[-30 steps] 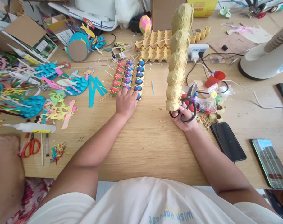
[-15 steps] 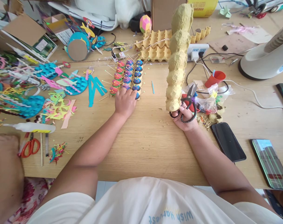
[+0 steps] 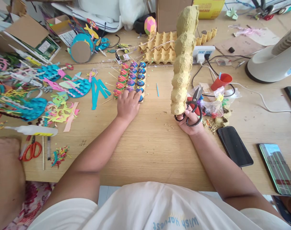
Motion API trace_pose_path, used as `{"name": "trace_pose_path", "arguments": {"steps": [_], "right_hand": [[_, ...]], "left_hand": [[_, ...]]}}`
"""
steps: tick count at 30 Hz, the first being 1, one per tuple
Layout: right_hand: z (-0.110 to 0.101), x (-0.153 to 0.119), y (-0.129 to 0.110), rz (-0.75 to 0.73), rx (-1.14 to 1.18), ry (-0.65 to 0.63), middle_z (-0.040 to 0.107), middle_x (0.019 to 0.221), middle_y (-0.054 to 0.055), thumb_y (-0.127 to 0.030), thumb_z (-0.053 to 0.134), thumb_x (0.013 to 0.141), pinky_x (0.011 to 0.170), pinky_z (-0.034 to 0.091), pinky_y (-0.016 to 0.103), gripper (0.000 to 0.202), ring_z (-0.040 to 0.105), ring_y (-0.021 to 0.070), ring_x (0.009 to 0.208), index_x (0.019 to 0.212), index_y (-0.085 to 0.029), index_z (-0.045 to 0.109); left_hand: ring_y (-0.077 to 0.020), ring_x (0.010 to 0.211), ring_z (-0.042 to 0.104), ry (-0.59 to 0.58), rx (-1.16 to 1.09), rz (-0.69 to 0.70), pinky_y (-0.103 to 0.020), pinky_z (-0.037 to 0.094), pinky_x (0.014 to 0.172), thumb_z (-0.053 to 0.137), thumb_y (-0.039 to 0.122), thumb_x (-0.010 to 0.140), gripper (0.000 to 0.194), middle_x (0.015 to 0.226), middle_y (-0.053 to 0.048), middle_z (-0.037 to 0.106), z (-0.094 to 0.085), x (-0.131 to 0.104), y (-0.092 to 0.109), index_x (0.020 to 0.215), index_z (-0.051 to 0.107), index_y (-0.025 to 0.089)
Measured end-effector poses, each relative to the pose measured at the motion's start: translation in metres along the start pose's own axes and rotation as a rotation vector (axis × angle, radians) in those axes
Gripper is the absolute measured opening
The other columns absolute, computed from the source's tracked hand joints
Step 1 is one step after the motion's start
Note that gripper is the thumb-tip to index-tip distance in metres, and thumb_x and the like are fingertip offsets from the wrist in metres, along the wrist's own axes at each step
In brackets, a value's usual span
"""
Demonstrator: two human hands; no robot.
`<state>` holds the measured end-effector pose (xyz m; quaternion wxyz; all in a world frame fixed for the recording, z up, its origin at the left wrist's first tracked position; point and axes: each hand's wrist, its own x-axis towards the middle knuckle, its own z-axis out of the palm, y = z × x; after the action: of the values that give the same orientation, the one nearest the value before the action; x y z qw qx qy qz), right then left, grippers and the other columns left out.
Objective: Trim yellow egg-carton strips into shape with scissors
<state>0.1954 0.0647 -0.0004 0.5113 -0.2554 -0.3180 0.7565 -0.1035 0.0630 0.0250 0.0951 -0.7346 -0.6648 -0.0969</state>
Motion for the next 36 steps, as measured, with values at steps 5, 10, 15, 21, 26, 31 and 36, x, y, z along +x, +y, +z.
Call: {"name": "trace_pose_path", "arguments": {"steps": [5, 10, 15, 21, 26, 31, 36], "right_hand": [[0.001, 0.0, 0.0, 0.01, 0.029, 0.016, 0.062, 0.069, -0.01, -0.035, 0.1, 0.064, 0.059, 0.052, 0.02, 0.046, 0.054, 0.0061, 0.058, 0.088, -0.027, 0.061], [0.001, 0.001, 0.0, 0.004, 0.018, 0.012, 0.06, 0.069, -0.009, -0.035, 0.099, 0.064, 0.059, 0.052, 0.022, 0.046, 0.053, 0.0068, 0.058, 0.086, -0.027, 0.059], [0.0, 0.001, 0.001, 0.009, 0.007, 0.02, 0.062, 0.068, -0.009, -0.036, 0.099, 0.063, 0.057, 0.052, 0.023, 0.046, 0.053, 0.0075, 0.056, 0.086, -0.027, 0.059], [-0.001, 0.001, 0.001, -0.004, -0.001, 0.0, 0.063, 0.07, -0.01, -0.036, 0.097, 0.066, 0.059, 0.052, 0.019, 0.046, 0.053, 0.0061, 0.058, 0.09, -0.028, 0.059], [0.0, 0.001, 0.002, -0.006, 0.0, 0.015, 0.064, 0.074, -0.009, -0.035, 0.097, 0.066, 0.057, 0.051, 0.02, 0.045, 0.053, 0.0076, 0.06, 0.092, -0.029, 0.061], [0.002, 0.0, 0.001, 0.002, 0.005, 0.03, 0.062, 0.071, -0.009, -0.036, 0.099, 0.063, 0.057, 0.051, 0.022, 0.046, 0.053, 0.0083, 0.059, 0.089, -0.028, 0.062], [0.0, 0.001, 0.001, -0.008, -0.015, 0.021, 0.06, 0.07, -0.009, -0.037, 0.097, 0.065, 0.058, 0.051, 0.023, 0.045, 0.054, 0.0085, 0.059, 0.091, -0.028, 0.061]], "left_hand": [[-0.0421, 0.126, 0.06, 0.016, 0.025, -0.016, -0.057, 0.048, 0.103, 0.059, 0.033, 0.101, 0.035, 0.13, -0.016, 0.073, -0.008, -0.03, -0.016, 0.133, 0.07, 0.024], [-0.0402, 0.118, 0.064, -0.023, -0.025, -0.093, -0.055, 0.051, 0.1, 0.059, 0.034, 0.101, 0.026, 0.119, -0.014, 0.079, -0.001, -0.052, -0.039, 0.118, 0.076, 0.024], [-0.0361, 0.116, 0.067, -0.019, -0.119, -0.086, -0.05, 0.053, 0.101, 0.061, 0.034, 0.101, 0.029, 0.123, -0.01, 0.08, 0.008, -0.047, -0.031, 0.122, 0.079, 0.026], [-0.0352, 0.119, 0.068, -0.037, -0.173, -0.09, -0.049, 0.053, 0.105, 0.061, 0.034, 0.1, 0.036, 0.13, -0.012, 0.078, 0.018, -0.035, -0.02, 0.131, 0.077, 0.023], [-0.0349, 0.121, 0.069, -0.023, -0.183, -0.093, -0.048, 0.053, 0.107, 0.06, 0.036, 0.101, 0.038, 0.131, -0.014, 0.077, 0.022, -0.035, -0.024, 0.132, 0.077, 0.021], [-0.0355, 0.122, 0.068, -0.035, -0.176, -0.103, -0.048, 0.053, 0.107, 0.06, 0.038, 0.101, 0.039, 0.13, -0.015, 0.076, 0.023, -0.032, -0.025, 0.131, 0.078, 0.02], [-0.0349, 0.121, 0.068, -0.016, -0.175, -0.11, -0.048, 0.054, 0.104, 0.062, 0.039, 0.1, 0.037, 0.13, -0.013, 0.077, 0.024, -0.03, -0.027, 0.13, 0.078, 0.024]]}}
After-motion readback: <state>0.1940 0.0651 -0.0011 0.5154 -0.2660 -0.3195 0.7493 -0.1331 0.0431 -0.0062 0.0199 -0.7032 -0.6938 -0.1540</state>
